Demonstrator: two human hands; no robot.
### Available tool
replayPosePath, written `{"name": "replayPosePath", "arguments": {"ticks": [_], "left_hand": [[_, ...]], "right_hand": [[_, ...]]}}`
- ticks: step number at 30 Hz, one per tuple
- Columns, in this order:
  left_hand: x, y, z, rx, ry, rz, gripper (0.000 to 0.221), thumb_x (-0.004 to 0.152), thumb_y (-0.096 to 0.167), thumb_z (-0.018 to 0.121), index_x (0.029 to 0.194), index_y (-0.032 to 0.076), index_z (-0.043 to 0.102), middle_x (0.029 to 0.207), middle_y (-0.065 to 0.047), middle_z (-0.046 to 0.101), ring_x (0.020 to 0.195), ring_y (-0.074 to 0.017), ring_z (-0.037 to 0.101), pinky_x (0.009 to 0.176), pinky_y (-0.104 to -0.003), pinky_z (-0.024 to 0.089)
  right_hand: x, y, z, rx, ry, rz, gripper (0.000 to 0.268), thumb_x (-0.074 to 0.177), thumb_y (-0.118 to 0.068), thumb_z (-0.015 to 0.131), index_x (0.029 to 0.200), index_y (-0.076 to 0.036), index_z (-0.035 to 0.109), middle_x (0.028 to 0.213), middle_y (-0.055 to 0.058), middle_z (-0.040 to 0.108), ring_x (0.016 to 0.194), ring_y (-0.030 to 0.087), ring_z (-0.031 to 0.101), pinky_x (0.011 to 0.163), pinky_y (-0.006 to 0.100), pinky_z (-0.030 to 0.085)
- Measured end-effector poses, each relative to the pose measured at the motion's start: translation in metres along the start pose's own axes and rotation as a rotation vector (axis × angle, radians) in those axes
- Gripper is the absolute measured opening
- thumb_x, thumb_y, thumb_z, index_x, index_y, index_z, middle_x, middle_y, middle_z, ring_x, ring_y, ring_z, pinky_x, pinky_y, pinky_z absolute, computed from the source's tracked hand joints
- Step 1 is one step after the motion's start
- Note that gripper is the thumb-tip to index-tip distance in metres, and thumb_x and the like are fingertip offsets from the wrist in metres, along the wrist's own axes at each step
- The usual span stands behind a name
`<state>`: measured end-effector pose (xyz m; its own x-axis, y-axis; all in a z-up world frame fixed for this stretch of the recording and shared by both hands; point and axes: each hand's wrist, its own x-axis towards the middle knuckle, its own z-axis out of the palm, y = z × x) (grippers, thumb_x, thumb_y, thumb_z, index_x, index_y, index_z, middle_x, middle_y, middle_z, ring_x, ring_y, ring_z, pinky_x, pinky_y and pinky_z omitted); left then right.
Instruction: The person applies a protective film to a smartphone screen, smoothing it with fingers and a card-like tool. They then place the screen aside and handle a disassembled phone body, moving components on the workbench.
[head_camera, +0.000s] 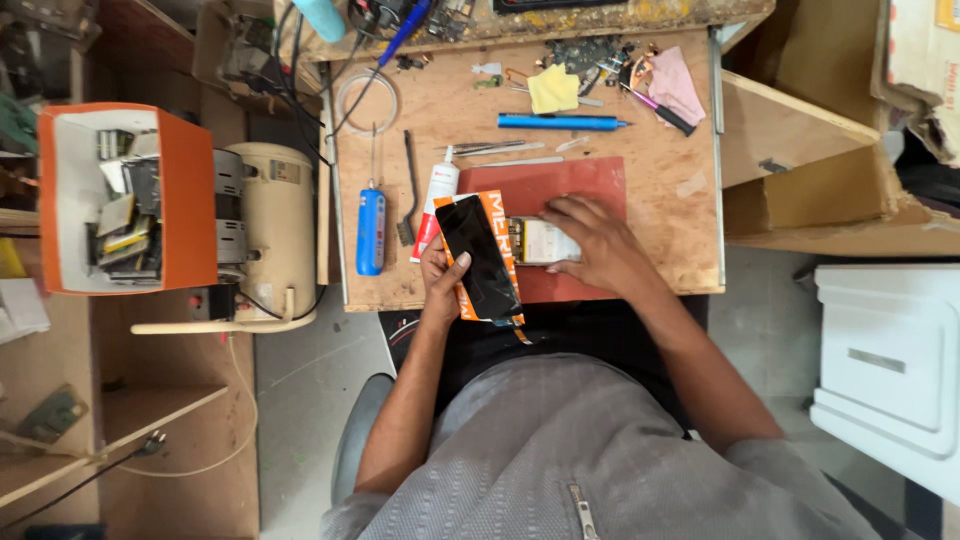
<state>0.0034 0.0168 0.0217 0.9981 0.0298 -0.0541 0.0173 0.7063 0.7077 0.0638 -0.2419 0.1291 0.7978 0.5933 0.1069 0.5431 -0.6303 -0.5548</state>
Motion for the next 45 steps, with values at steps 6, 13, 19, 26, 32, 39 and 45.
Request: {"name": "replayPosePath", "arguments": {"ticks": [6, 13, 19, 26, 32, 39, 45], "left_hand": [[0.003, 0.005, 0.002, -0.001, -0.053, -0.038, 0.042, 0.094, 0.002, 0.067, 0.133, -0.007, 0.057, 0.118, -0.014, 0.073, 0.103, -0.0192, 0.073, 0.096, -0.033, 0.059], [0.002, 0.006, 0.008, 0.077, -0.045, -0.052, 0.04, 0.093, 0.002, 0.069, 0.131, -0.005, 0.059, 0.116, -0.012, 0.073, 0.102, -0.0172, 0.072, 0.094, -0.032, 0.058], [0.013, 0.025, 0.038, 0.544, -0.31, -0.129, 0.032, 0.093, 0.008, 0.074, 0.122, -0.003, 0.065, 0.109, -0.005, 0.072, 0.101, -0.0099, 0.067, 0.091, -0.027, 0.055], [0.04, 0.04, 0.091, 0.868, -0.404, -0.283, 0.027, 0.094, 0.021, 0.077, 0.105, -0.003, 0.072, 0.082, 0.002, 0.069, 0.075, -0.0041, 0.059, 0.067, -0.024, 0.05], [0.043, 0.04, 0.086, 0.869, -0.485, -0.434, 0.026, 0.1, 0.023, 0.075, 0.105, -0.002, 0.071, 0.077, -0.001, 0.059, 0.068, -0.0062, 0.049, 0.058, -0.025, 0.04], [0.041, 0.048, 0.051, 0.729, -0.308, -0.53, 0.016, 0.096, 0.013, 0.072, 0.1, -0.003, 0.069, 0.08, -0.009, 0.077, 0.063, -0.0114, 0.072, 0.05, -0.023, 0.052], [0.038, 0.026, 0.047, 0.816, -0.099, -0.313, 0.006, 0.09, 0.0, 0.071, 0.089, -0.006, 0.073, 0.075, -0.01, 0.074, 0.06, -0.011, 0.069, 0.054, -0.023, 0.054]], "right_hand": [[-0.003, -0.005, 0.018, -0.013, 0.065, -0.046, 0.081, 0.067, -0.019, 0.086, 0.142, -0.007, 0.058, 0.136, 0.014, 0.063, 0.127, 0.034, 0.056, 0.108, 0.047, 0.045], [0.008, 0.006, 0.021, 0.299, 0.131, 0.03, 0.076, 0.08, -0.02, 0.081, 0.149, -0.005, 0.052, 0.139, 0.013, 0.064, 0.128, 0.028, 0.06, 0.108, 0.042, 0.049], [0.009, 0.007, -0.006, 0.947, 0.096, 0.284, 0.072, 0.09, -0.015, 0.076, 0.153, -0.006, 0.043, 0.131, 0.007, 0.068, 0.116, 0.011, 0.066, 0.088, 0.028, 0.054], [0.003, 0.004, -0.019, 0.821, 0.0, 0.302, 0.042, 0.086, -0.002, 0.078, 0.126, 0.001, 0.066, 0.113, 0.004, 0.073, 0.105, 0.009, 0.066, 0.094, 0.028, 0.054], [-0.031, 0.031, -0.01, 0.829, 0.108, 0.497, 0.026, 0.09, -0.001, 0.075, 0.115, 0.0, 0.066, 0.099, 0.003, 0.071, 0.089, 0.007, 0.065, 0.077, 0.026, 0.055], [-0.076, 0.074, -0.012, 0.937, 0.473, 0.579, 0.026, 0.097, 0.0, 0.074, 0.121, -0.002, 0.064, 0.104, 0.002, 0.073, 0.086, 0.005, 0.068, 0.072, 0.02, 0.056], [-0.098, 0.093, -0.002, 0.818, 0.504, 0.779, 0.028, 0.094, -0.001, 0.074, 0.118, 0.001, 0.061, 0.092, 0.006, 0.073, 0.07, 0.009, 0.066, 0.053, 0.023, 0.051]]}}
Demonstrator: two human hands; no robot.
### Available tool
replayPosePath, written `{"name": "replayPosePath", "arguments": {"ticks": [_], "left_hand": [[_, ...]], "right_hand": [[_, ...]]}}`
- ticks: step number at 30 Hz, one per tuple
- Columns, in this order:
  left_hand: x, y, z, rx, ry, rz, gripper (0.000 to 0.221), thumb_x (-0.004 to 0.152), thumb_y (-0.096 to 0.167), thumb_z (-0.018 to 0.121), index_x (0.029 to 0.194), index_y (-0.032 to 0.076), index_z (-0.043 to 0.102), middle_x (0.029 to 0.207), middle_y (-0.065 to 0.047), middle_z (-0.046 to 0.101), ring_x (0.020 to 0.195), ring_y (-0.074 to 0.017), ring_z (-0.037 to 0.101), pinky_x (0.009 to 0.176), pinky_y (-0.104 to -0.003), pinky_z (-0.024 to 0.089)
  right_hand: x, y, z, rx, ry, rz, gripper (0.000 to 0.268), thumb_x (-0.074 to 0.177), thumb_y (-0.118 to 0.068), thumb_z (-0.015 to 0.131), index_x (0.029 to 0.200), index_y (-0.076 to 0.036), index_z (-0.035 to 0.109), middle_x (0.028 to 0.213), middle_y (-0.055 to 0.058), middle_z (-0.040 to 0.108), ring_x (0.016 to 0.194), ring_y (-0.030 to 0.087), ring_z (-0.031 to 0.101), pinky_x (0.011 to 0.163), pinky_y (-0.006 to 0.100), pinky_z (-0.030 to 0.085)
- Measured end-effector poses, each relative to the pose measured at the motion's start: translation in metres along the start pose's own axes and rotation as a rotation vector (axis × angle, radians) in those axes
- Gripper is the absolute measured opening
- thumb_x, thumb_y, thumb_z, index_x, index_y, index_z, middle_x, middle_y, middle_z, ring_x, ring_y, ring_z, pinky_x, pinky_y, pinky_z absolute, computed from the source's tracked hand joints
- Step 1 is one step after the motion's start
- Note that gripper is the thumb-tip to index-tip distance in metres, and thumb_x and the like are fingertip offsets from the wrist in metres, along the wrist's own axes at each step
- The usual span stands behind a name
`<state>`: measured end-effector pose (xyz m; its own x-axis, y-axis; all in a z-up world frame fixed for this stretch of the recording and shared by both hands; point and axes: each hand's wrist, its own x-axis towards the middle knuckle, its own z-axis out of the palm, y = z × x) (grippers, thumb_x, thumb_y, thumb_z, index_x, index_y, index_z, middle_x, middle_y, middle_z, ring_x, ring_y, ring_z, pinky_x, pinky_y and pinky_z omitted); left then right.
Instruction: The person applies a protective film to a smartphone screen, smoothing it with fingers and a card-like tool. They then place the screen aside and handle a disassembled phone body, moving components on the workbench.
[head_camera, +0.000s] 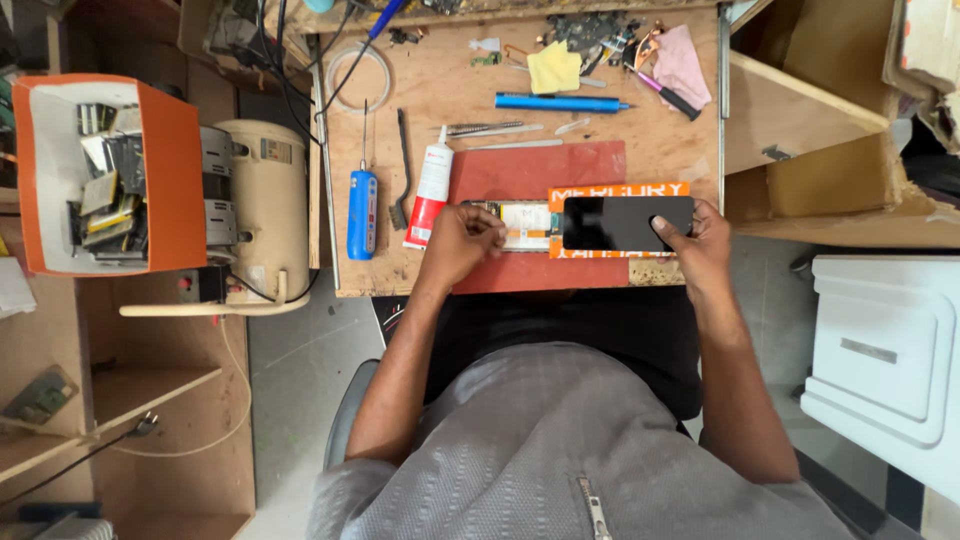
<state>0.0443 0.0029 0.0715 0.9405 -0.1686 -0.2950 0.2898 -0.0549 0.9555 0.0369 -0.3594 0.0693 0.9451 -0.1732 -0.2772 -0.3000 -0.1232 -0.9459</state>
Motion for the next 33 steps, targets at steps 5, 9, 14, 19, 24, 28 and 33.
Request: {"name": "replayPosePath", "arguments": {"ticks": [5, 9, 14, 19, 24, 28, 33], "left_hand": [[-0.006, 0.0, 0.003, 0.12, 0.14, 0.027, 0.007, 0.087, 0.001, 0.076, 0.092, -0.005, 0.076, 0.074, -0.007, 0.075, 0.061, -0.0091, 0.067, 0.054, -0.022, 0.052], [-0.013, -0.002, 0.006, 0.009, 0.153, -0.006, 0.009, 0.09, 0.0, 0.073, 0.096, -0.005, 0.076, 0.074, -0.008, 0.075, 0.061, -0.0092, 0.067, 0.054, -0.022, 0.052], [-0.015, -0.008, 0.011, -0.151, 0.158, 0.079, 0.007, 0.092, -0.002, 0.072, 0.095, -0.008, 0.072, 0.076, -0.008, 0.073, 0.064, -0.0096, 0.067, 0.057, -0.023, 0.055], [-0.019, -0.001, 0.008, -0.208, 0.144, 0.144, 0.013, 0.1, -0.003, 0.058, 0.11, -0.004, 0.066, 0.077, -0.008, 0.071, 0.065, -0.0104, 0.067, 0.06, -0.024, 0.055], [-0.053, 0.01, -0.001, 0.391, 0.465, 0.226, 0.019, 0.097, -0.002, 0.062, 0.115, 0.001, 0.065, 0.086, -0.012, 0.073, 0.078, -0.0275, 0.074, 0.069, -0.039, 0.055], [-0.074, 0.006, -0.006, 0.619, 0.505, 0.457, 0.031, 0.09, -0.001, 0.068, 0.119, 0.005, 0.063, 0.123, -0.013, 0.066, 0.122, -0.0366, 0.062, 0.101, -0.049, 0.051], [-0.081, -0.012, 0.002, 0.634, 0.36, 0.494, 0.051, 0.091, 0.009, 0.071, 0.139, 0.003, 0.055, 0.151, -0.017, 0.048, 0.152, -0.0387, 0.035, 0.123, -0.052, 0.035]], "right_hand": [[-0.01, -0.016, 0.003, -0.541, 0.126, -0.118, 0.036, 0.089, -0.017, 0.089, 0.114, 0.0, 0.069, 0.097, 0.012, 0.076, 0.082, 0.019, 0.073, 0.072, 0.03, 0.056], [-0.024, -0.048, 0.016, -1.141, 0.362, -0.519, 0.053, 0.077, -0.026, 0.098, 0.119, -0.004, 0.074, 0.112, 0.017, 0.07, 0.102, 0.037, 0.067, 0.084, 0.044, 0.053], [-0.028, -0.064, 0.086, -0.665, -0.204, -0.84, 0.049, 0.078, -0.019, 0.093, 0.121, -0.006, 0.072, 0.126, 0.01, 0.069, 0.118, 0.031, 0.067, 0.1, 0.042, 0.055], [-0.027, -0.056, 0.153, -0.659, -0.448, -1.039, 0.034, 0.084, -0.014, 0.089, 0.115, -0.005, 0.077, 0.112, 0.005, 0.071, 0.101, 0.023, 0.07, 0.083, 0.038, 0.057], [-0.017, -0.059, 0.16, -0.756, -0.495, -1.179, 0.022, 0.083, -0.007, 0.083, 0.105, -0.009, 0.077, 0.102, 0.005, 0.069, 0.092, 0.024, 0.067, 0.077, 0.038, 0.056], [-0.014, -0.06, 0.159, -0.778, -0.5, -1.165, 0.02, 0.086, -0.005, 0.081, 0.106, -0.008, 0.077, 0.101, 0.006, 0.068, 0.089, 0.024, 0.066, 0.075, 0.036, 0.056], [-0.013, -0.062, 0.166, -0.786, -0.536, -1.199, 0.017, 0.087, -0.006, 0.082, 0.103, -0.007, 0.075, 0.1, 0.007, 0.067, 0.091, 0.025, 0.066, 0.077, 0.038, 0.056]]}}
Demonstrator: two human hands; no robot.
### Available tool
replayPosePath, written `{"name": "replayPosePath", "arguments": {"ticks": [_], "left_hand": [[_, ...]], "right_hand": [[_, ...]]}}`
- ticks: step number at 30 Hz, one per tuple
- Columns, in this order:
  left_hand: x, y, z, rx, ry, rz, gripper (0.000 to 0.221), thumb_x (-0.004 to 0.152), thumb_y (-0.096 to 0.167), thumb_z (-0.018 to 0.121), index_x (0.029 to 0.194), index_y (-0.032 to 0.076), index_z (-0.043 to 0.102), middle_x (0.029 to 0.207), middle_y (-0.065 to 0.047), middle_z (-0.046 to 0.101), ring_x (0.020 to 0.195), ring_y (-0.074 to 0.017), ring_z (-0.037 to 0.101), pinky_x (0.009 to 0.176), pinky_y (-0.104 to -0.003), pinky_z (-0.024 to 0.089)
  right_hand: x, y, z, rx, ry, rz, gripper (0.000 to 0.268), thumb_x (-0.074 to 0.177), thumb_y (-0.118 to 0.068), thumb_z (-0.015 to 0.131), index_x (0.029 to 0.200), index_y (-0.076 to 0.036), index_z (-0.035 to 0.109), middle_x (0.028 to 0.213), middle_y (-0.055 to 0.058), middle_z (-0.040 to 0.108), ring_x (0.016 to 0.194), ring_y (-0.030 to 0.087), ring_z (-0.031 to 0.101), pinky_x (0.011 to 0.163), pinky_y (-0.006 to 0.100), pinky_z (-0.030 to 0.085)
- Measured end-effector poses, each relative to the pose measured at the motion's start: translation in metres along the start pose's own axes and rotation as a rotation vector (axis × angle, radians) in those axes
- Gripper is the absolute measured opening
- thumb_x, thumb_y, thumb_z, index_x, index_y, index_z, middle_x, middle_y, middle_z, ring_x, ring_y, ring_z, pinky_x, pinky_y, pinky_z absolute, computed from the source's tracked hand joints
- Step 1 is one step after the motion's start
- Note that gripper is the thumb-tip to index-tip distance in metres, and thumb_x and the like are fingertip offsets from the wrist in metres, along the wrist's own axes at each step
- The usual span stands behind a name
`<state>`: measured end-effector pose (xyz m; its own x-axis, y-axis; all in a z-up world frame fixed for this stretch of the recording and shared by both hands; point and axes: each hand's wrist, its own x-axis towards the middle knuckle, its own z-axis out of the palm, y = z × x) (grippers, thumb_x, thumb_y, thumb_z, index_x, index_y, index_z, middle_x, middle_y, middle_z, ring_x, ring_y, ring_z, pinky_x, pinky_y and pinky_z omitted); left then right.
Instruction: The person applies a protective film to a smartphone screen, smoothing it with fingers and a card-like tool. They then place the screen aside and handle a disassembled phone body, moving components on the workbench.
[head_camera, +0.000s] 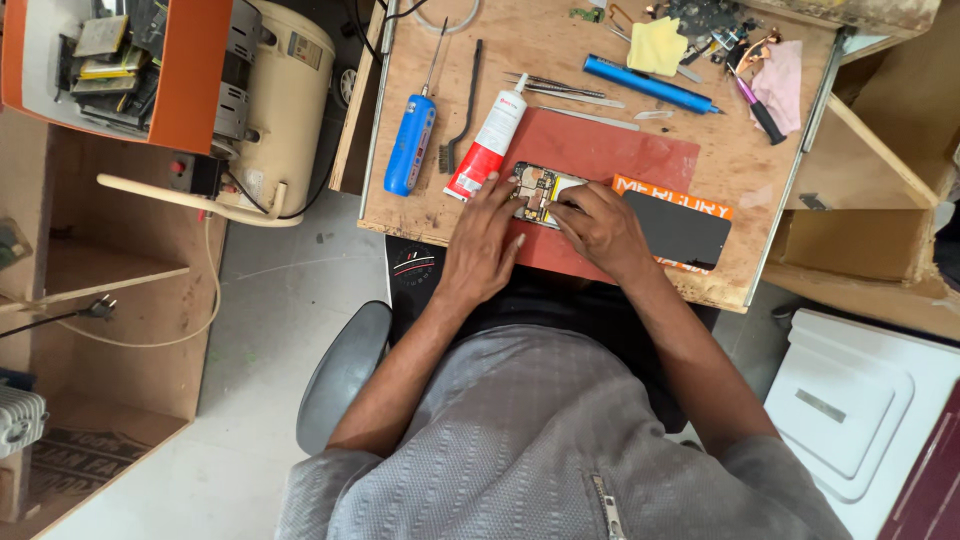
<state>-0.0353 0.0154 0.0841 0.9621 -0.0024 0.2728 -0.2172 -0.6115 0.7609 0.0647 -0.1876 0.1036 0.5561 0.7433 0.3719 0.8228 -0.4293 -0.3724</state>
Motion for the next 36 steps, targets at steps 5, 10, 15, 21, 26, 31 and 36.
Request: {"name": "replayPosePath", "arguments": {"ticks": [5, 10, 15, 21, 26, 31, 36], "left_hand": [[-0.008, -0.007, 0.012, 0.086, -0.082, -0.005, 0.058, 0.095, 0.019, 0.07, 0.147, 0.002, 0.049, 0.158, -0.018, 0.042, 0.157, -0.0378, 0.025, 0.127, -0.056, 0.024], [-0.009, -0.01, 0.014, 0.102, -0.114, -0.014, 0.059, 0.096, 0.026, 0.068, 0.148, 0.002, 0.049, 0.158, -0.017, 0.042, 0.157, -0.0357, 0.024, 0.127, -0.055, 0.02], [-0.009, -0.01, 0.015, 0.123, -0.112, -0.011, 0.059, 0.097, 0.027, 0.067, 0.148, 0.002, 0.05, 0.158, -0.017, 0.042, 0.157, -0.034, 0.024, 0.128, -0.055, 0.019], [-0.009, -0.01, 0.016, 0.126, -0.107, -0.017, 0.057, 0.097, 0.027, 0.067, 0.146, 0.003, 0.051, 0.159, -0.016, 0.042, 0.158, -0.0335, 0.024, 0.129, -0.054, 0.019], [-0.012, -0.011, 0.017, 0.121, -0.108, -0.026, 0.059, 0.097, 0.028, 0.067, 0.147, 0.002, 0.05, 0.16, -0.015, 0.041, 0.157, -0.0328, 0.025, 0.128, -0.054, 0.02], [-0.01, -0.012, 0.017, 0.132, -0.104, -0.017, 0.057, 0.097, 0.029, 0.067, 0.145, 0.003, 0.051, 0.16, -0.015, 0.041, 0.157, -0.0326, 0.025, 0.128, -0.054, 0.02], [-0.012, -0.013, 0.019, 0.145, -0.099, -0.014, 0.058, 0.096, 0.027, 0.067, 0.146, 0.002, 0.052, 0.159, -0.015, 0.042, 0.157, -0.0324, 0.025, 0.127, -0.055, 0.02]], "right_hand": [[0.002, 0.0, -0.003, -0.014, -0.057, -0.048, 0.019, 0.085, -0.006, 0.081, 0.104, -0.005, 0.075, 0.1, 0.008, 0.066, 0.092, 0.026, 0.065, 0.078, 0.039, 0.055], [0.001, 0.002, -0.004, -0.036, -0.092, -0.074, 0.026, 0.081, -0.003, 0.079, 0.107, -0.005, 0.076, 0.103, 0.008, 0.067, 0.094, 0.025, 0.065, 0.079, 0.039, 0.056], [0.0, 0.002, -0.003, -0.063, -0.083, -0.079, 0.025, 0.083, -0.004, 0.079, 0.108, -0.006, 0.076, 0.104, 0.006, 0.066, 0.094, 0.024, 0.064, 0.079, 0.038, 0.056], [0.001, 0.003, -0.002, -0.062, -0.105, -0.088, 0.022, 0.083, -0.008, 0.08, 0.104, -0.007, 0.076, 0.103, 0.006, 0.065, 0.094, 0.025, 0.064, 0.078, 0.038, 0.055], [0.0, 0.001, -0.002, -0.063, -0.119, -0.075, 0.021, 0.084, -0.008, 0.081, 0.104, -0.006, 0.076, 0.104, 0.006, 0.065, 0.094, 0.025, 0.063, 0.078, 0.038, 0.055], [0.009, -0.005, -0.008, -0.09, -0.174, -0.042, 0.02, 0.081, -0.011, 0.081, 0.1, -0.007, 0.076, 0.098, 0.006, 0.062, 0.093, 0.025, 0.063, 0.078, 0.038, 0.055], [0.022, -0.013, -0.014, -0.184, -0.304, -0.027, 0.022, 0.079, -0.016, 0.079, 0.1, -0.01, 0.074, 0.101, 0.006, 0.062, 0.1, 0.024, 0.062, 0.083, 0.039, 0.055]]}}
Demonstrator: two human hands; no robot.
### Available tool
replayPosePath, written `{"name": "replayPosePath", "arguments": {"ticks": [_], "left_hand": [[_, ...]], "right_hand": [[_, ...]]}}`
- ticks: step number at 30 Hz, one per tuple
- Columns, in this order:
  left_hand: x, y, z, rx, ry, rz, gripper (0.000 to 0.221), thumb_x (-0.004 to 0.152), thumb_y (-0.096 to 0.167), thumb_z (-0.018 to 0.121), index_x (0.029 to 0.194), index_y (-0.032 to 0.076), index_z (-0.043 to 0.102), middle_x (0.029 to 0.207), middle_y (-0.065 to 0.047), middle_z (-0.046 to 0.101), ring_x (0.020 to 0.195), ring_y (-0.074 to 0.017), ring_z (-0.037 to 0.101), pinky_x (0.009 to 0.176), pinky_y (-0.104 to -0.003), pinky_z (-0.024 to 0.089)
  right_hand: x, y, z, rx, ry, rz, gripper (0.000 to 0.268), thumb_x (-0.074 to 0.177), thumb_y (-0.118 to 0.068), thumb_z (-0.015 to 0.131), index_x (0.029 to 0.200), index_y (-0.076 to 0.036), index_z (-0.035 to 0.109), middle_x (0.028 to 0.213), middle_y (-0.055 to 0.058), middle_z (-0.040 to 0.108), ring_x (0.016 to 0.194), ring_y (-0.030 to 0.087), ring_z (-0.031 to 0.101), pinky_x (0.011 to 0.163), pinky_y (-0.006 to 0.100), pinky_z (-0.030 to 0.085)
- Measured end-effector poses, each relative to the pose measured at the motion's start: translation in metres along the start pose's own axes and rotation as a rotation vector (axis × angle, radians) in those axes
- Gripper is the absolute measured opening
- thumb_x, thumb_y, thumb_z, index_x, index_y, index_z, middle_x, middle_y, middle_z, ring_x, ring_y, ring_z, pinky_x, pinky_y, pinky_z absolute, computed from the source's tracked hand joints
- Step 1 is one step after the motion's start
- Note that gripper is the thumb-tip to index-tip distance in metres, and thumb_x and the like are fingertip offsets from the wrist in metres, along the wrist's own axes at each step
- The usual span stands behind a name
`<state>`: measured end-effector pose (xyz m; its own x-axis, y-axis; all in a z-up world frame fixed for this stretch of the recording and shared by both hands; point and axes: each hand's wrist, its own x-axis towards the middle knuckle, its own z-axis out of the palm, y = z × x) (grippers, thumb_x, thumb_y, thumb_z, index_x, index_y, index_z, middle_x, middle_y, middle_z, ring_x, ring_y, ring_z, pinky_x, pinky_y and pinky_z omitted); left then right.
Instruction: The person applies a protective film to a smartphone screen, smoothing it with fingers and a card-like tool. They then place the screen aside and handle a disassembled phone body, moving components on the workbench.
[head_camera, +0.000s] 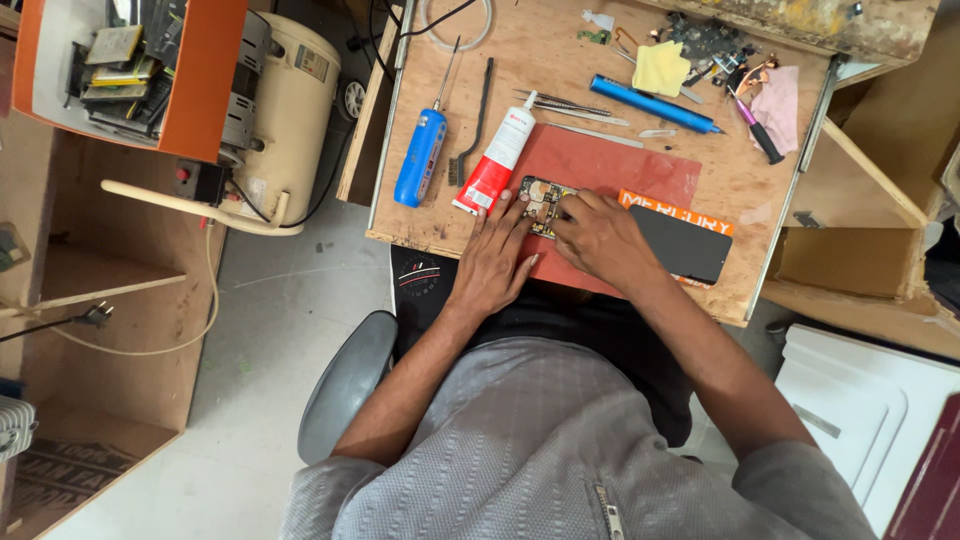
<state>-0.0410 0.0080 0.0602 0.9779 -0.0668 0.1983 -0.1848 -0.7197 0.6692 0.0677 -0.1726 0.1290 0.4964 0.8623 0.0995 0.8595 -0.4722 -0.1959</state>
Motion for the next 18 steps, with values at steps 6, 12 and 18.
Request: {"name": "replayPosePath", "arguments": {"ticks": [6, 12, 18], "left_hand": [[0.001, 0.002, 0.001, -0.011, 0.03, -0.022, 0.054, 0.097, 0.027, 0.067, 0.144, 0.004, 0.053, 0.159, -0.013, 0.044, 0.157, -0.0313, 0.028, 0.128, -0.054, 0.023], [0.003, 0.001, -0.002, 0.001, 0.019, 0.008, 0.055, 0.096, 0.026, 0.067, 0.145, 0.004, 0.054, 0.158, -0.013, 0.045, 0.155, -0.031, 0.03, 0.126, -0.054, 0.025], [0.004, 0.003, -0.002, 0.09, 0.015, 0.036, 0.053, 0.094, 0.021, 0.066, 0.145, 0.01, 0.056, 0.157, -0.014, 0.045, 0.153, -0.034, 0.031, 0.124, -0.056, 0.025]], "right_hand": [[0.009, -0.007, -0.003, -0.026, -0.044, 0.038, 0.029, 0.08, -0.017, 0.076, 0.108, -0.01, 0.074, 0.1, 0.005, 0.061, 0.099, 0.023, 0.061, 0.084, 0.04, 0.054], [-0.002, 0.003, 0.0, 0.159, 0.052, 0.064, 0.014, 0.083, -0.012, 0.077, 0.095, -0.007, 0.072, 0.099, 0.007, 0.06, 0.095, 0.026, 0.061, 0.083, 0.04, 0.054], [-0.006, 0.001, 0.01, 0.097, 0.108, 0.028, 0.014, 0.08, -0.01, 0.077, 0.092, -0.007, 0.07, 0.097, 0.008, 0.06, 0.094, 0.027, 0.062, 0.08, 0.041, 0.054]]}}
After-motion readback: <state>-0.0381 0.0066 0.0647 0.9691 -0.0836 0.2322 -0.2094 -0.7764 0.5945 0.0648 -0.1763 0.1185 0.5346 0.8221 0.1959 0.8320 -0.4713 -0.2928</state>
